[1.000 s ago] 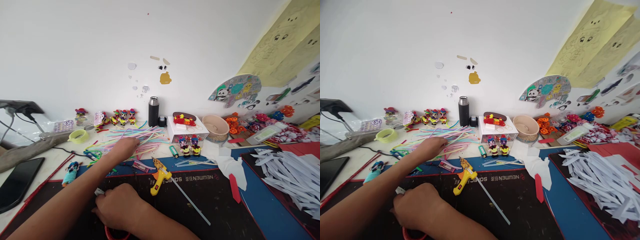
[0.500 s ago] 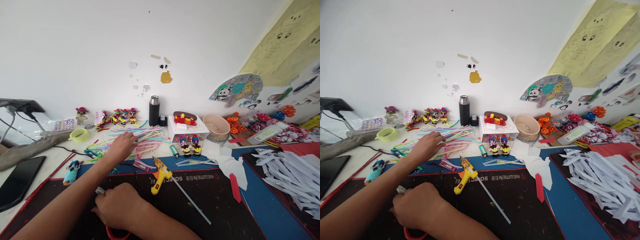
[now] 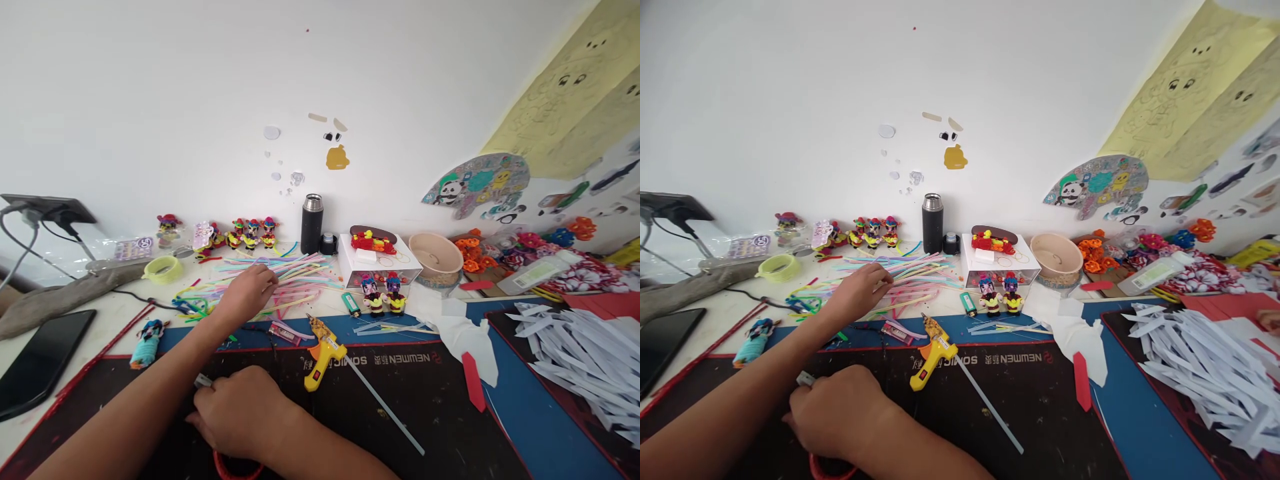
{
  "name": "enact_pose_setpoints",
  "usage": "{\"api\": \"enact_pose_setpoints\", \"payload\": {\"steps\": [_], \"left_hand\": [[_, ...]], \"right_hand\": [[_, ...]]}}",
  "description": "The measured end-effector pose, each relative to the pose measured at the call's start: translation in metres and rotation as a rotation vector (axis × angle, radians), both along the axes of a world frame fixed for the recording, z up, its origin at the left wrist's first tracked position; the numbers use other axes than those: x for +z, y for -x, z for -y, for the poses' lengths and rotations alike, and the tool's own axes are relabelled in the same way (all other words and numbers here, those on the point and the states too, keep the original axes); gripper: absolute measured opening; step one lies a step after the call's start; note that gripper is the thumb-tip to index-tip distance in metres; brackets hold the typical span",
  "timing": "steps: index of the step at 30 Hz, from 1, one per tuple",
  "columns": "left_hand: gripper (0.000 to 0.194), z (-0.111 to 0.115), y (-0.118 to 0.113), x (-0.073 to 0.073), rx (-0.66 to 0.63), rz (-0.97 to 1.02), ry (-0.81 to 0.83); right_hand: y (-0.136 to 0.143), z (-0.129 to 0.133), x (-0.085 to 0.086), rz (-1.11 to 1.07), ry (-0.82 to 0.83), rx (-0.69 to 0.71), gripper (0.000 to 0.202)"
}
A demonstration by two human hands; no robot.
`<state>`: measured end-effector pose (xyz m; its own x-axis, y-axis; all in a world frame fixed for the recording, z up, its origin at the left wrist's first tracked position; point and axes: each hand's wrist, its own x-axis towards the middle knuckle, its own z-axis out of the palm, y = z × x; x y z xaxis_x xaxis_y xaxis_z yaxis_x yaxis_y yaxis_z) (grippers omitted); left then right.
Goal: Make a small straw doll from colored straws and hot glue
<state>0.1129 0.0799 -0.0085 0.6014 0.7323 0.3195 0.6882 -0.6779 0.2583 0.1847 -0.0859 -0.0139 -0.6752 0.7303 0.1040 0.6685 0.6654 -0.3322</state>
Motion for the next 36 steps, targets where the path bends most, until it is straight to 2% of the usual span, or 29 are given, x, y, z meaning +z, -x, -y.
{"api": "enact_pose_setpoints", "payload": {"steps": [3, 6, 9, 13, 16, 20, 24, 27, 29, 32, 36], "left_hand": [[0.017, 0.001, 0.005, 0.013, 0.077, 0.368, 0.156], [0.021, 0.006, 0.012, 0.028, 0.194, 0.746, 0.334], [0.022, 0.015, 0.019, 0.038, 0.228, 0.947, 0.308], [0.023, 0.025, 0.020, 0.038, 0.121, 0.873, 0.339], [0.024, 0.030, 0.018, 0.036, 0.141, 0.826, 0.319], [0.019, 0.039, 0.021, 0.037, 0.189, 0.705, 0.184], [0.013, 0.054, 0.027, 0.032, 0.177, 0.651, 0.081], [0.010, 0.066, 0.033, 0.024, 0.094, 0.629, 0.070], [0.011, 0.072, 0.037, 0.020, 0.056, 0.630, 0.074], [0.012, 0.075, 0.044, 0.017, 0.085, 0.668, 0.082], [0.014, 0.073, 0.047, 0.014, 0.087, 0.680, 0.119]], "right_hand": [[-0.003, -0.002, 0.004, -0.003, 0.002, -0.007, 0.034], [-0.006, -0.005, 0.008, -0.015, -0.009, -0.041, 0.036], [-0.009, -0.008, 0.007, -0.024, -0.016, -0.078, 0.036], [-0.010, -0.011, 0.003, -0.044, -0.008, -0.107, 0.038], [-0.014, -0.015, 0.003, -0.075, 0.019, -0.133, 0.037], [-0.023, -0.021, 0.008, -0.175, 0.071, -0.243, 0.029], [-0.033, -0.027, 0.012, -0.364, 0.100, -0.383, 0.020], [-0.039, -0.031, 0.012, -0.551, 0.146, -0.481, 0.013], [-0.044, -0.035, 0.011, -0.712, 0.195, -0.530, 0.018], [-0.050, -0.040, 0.008, -0.879, 0.264, -0.592, 0.027], [-0.052, -0.044, 0.003, -1.096, 0.383, -0.588, 0.035]]}}
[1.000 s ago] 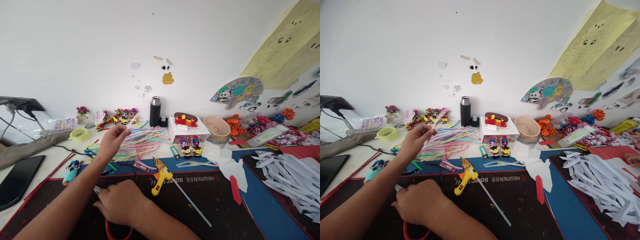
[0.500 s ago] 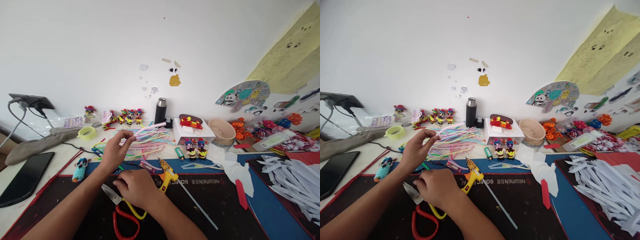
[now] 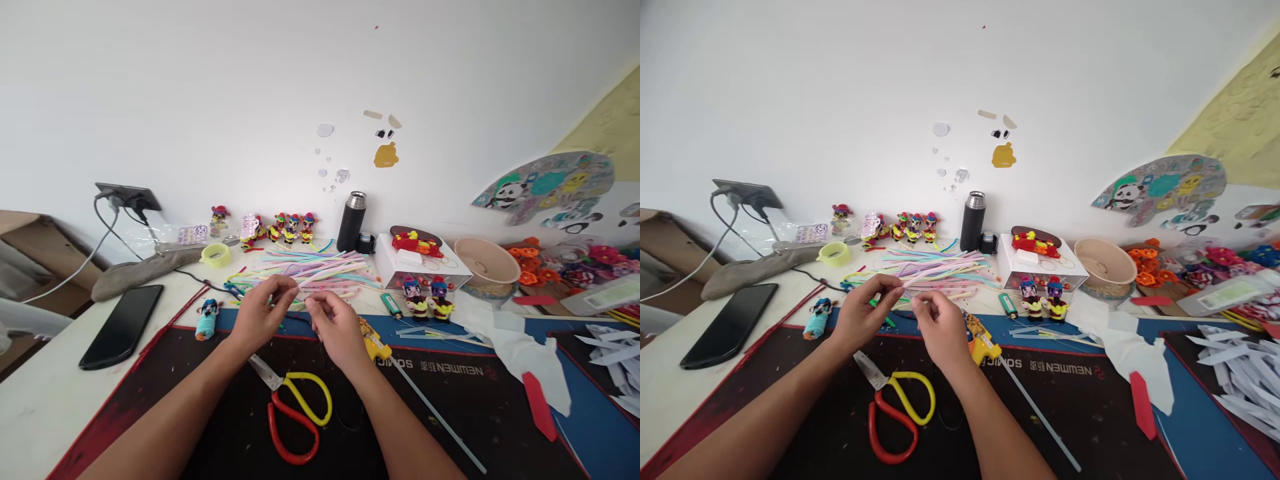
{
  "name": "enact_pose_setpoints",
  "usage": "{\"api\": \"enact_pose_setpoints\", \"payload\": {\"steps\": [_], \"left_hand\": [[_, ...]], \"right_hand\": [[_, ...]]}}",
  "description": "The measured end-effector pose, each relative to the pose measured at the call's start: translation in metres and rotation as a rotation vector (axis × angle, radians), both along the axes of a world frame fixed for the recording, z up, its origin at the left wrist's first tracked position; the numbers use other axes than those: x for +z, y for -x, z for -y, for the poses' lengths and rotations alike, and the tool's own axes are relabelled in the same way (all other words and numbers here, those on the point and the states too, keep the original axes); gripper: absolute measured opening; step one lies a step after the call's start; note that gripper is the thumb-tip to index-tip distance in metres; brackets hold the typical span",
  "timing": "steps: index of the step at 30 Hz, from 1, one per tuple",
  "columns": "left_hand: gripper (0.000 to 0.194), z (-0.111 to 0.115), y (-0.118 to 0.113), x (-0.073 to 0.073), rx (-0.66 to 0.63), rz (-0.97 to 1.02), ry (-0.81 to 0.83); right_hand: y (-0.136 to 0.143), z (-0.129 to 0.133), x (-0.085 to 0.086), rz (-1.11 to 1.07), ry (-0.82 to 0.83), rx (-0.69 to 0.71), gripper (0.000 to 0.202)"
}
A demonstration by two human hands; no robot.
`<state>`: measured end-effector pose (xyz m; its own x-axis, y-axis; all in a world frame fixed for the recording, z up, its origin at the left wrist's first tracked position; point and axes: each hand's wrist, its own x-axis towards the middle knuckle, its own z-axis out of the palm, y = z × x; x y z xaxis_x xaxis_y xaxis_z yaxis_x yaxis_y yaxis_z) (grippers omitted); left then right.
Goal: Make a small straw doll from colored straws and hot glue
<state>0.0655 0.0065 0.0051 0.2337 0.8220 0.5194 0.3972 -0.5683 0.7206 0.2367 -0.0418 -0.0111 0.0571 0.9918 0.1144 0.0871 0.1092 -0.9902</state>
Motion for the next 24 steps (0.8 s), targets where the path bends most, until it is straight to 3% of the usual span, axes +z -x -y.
{"api": "enact_pose_setpoints", "payload": {"steps": [4, 10, 15, 21, 24], "left_hand": [[0.015, 0.001, -0.004, -0.008, -0.095, -0.034, 0.033], [0.012, 0.005, -0.008, -0.014, -0.206, -0.102, -0.006], [0.012, 0.001, -0.006, -0.018, -0.177, -0.130, -0.002], [0.024, -0.011, -0.001, -0.021, -0.113, -0.176, 0.073], [0.030, -0.019, 0.003, -0.020, -0.064, -0.104, 0.145]], "right_hand": [[0.002, 0.000, 0.001, -0.161, 0.022, 0.014, 0.038], [0.000, 0.001, 0.005, -0.130, -0.012, -0.056, 0.046], [-0.001, 0.000, 0.004, -0.125, -0.022, -0.096, 0.047], [-0.008, -0.004, 0.003, -0.297, -0.049, -0.236, 0.047], [-0.013, -0.007, 0.004, -0.377, -0.066, -0.290, 0.049]]}}
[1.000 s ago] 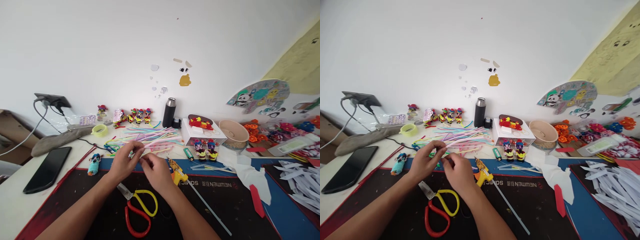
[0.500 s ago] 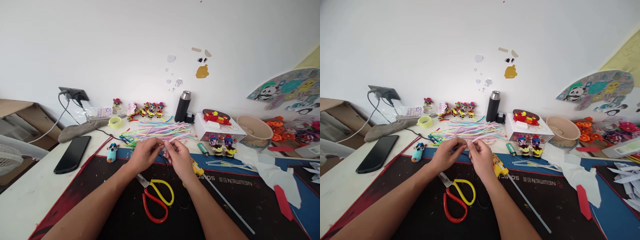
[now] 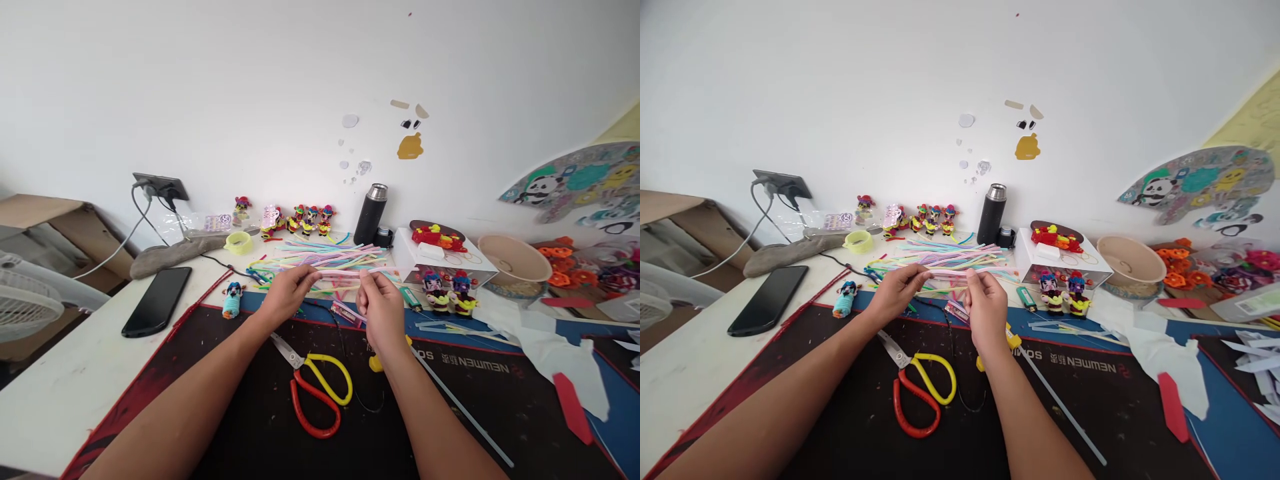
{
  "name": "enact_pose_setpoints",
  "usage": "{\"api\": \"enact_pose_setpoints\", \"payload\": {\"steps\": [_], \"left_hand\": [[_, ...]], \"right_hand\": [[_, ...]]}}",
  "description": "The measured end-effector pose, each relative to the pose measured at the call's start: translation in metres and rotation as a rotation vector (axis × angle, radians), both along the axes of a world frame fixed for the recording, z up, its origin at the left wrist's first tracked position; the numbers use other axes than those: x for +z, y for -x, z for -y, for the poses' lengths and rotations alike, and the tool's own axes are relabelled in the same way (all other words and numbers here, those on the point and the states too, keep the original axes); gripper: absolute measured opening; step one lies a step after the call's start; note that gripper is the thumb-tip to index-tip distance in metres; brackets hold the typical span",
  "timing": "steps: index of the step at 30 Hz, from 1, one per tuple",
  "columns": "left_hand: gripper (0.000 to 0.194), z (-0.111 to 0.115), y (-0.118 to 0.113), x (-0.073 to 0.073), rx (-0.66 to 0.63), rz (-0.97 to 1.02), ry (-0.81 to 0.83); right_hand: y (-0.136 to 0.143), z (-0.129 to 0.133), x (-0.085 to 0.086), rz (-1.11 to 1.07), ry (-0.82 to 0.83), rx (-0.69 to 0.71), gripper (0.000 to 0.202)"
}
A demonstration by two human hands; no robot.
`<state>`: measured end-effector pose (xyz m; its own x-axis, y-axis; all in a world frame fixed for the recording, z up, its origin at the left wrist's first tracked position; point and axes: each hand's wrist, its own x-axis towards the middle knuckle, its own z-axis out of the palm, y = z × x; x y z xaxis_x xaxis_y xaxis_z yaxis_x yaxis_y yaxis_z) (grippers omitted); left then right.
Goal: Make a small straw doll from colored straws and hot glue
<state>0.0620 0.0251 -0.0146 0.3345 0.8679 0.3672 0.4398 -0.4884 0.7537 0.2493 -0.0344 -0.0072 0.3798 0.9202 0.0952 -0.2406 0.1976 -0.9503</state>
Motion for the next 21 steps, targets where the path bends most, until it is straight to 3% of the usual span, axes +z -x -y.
{"api": "enact_pose_setpoints", "payload": {"steps": [5, 10, 15, 18, 21], "left_hand": [[0.026, -0.009, 0.009, 0.002, 0.134, 0.144, 0.045], [0.030, -0.017, 0.013, 0.003, 0.142, 0.472, 0.255], [0.036, -0.021, 0.014, 0.005, 0.171, 0.662, 0.321], [0.041, -0.019, 0.012, 0.005, 0.143, 0.709, 0.385], [0.042, -0.014, 0.007, 0.004, 0.027, 0.675, 0.514]], "right_hand": [[-0.003, -0.002, 0.002, -0.073, -0.011, -0.041, 0.051], [-0.004, -0.002, 0.005, -0.139, -0.035, -0.094, 0.052], [-0.010, -0.003, 0.006, -0.186, -0.049, -0.135, 0.052], [-0.012, -0.002, 0.006, -0.190, -0.044, -0.145, 0.050], [-0.012, -0.001, 0.007, -0.192, -0.039, -0.141, 0.049]]}}
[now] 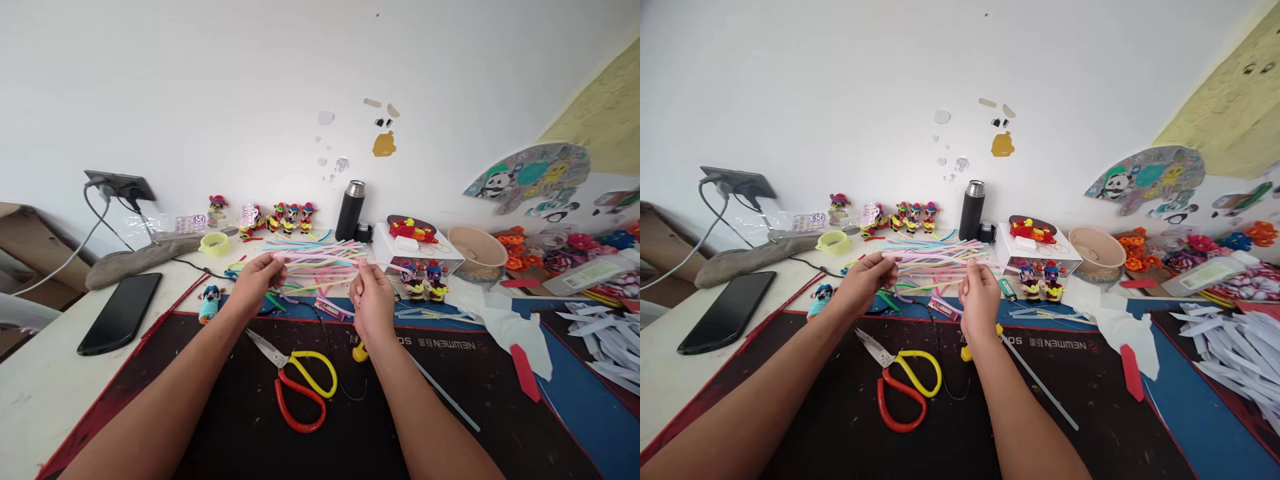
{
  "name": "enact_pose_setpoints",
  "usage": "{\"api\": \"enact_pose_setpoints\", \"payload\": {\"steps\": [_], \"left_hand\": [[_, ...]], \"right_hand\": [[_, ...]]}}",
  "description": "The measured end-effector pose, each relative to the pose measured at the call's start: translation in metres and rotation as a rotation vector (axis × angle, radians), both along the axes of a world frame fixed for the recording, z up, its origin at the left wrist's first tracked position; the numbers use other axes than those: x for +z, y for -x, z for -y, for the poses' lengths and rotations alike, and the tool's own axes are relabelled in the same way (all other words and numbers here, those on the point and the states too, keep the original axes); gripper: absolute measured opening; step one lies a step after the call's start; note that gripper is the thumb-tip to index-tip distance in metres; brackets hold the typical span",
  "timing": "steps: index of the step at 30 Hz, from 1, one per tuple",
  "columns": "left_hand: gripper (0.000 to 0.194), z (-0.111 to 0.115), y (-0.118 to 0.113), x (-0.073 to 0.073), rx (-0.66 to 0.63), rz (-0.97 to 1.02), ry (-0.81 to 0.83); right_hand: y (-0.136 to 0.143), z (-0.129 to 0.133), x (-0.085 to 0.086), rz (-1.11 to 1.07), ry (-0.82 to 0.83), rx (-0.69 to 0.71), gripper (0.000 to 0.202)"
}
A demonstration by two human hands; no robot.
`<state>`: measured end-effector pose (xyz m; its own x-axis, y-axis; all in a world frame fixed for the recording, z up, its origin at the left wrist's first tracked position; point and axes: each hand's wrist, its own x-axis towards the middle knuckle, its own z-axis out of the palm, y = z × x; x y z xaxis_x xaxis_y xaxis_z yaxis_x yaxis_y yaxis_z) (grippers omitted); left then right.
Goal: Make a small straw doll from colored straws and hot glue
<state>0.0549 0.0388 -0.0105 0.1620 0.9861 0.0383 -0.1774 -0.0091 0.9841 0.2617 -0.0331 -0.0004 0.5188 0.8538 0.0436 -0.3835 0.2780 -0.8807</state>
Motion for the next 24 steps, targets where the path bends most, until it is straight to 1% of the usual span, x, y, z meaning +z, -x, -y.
{"api": "enact_pose_setpoints", "payload": {"steps": [2, 4, 6, 8, 11, 14, 16, 18, 21, 24], "left_hand": [[0.041, 0.005, -0.004, -0.001, -0.134, -0.026, 0.037], [0.041, 0.011, -0.009, -0.001, -0.242, -0.043, 0.038], [0.042, 0.018, -0.014, -0.001, -0.316, -0.005, 0.050], [0.040, 0.023, -0.019, 0.000, -0.346, 0.081, 0.098], [0.035, 0.027, -0.024, 0.002, -0.338, 0.207, 0.152], [0.033, 0.026, -0.025, 0.003, -0.278, 0.353, 0.194], [0.038, 0.025, -0.025, 0.004, -0.235, 0.430, 0.218], [0.043, 0.023, -0.023, 0.003, -0.203, 0.473, 0.231], [0.044, 0.021, -0.022, 0.001, -0.154, 0.511, 0.243], [0.044, 0.020, -0.023, -0.001, -0.116, 0.480, 0.233]], "right_hand": [[0.000, 0.000, 0.001, -0.018, 0.002, -0.002, 0.049], [0.001, 0.000, 0.001, -0.040, 0.004, -0.004, 0.049], [0.004, 0.000, 0.000, -0.046, 0.004, 0.006, 0.050], [0.009, 0.002, -0.001, -0.033, 0.004, 0.031, 0.052], [0.016, 0.004, -0.005, 0.027, 0.002, 0.068, 0.055], [0.021, 0.005, -0.011, 0.117, 0.010, 0.078, 0.051], [0.022, 0.006, -0.015, 0.164, 0.023, 0.088, 0.048], [0.023, 0.007, -0.017, 0.201, 0.038, 0.114, 0.046], [0.026, 0.010, -0.018, 0.275, 0.054, 0.149, 0.045], [0.028, 0.012, -0.016, 0.349, 0.057, 0.166, 0.044]]}}
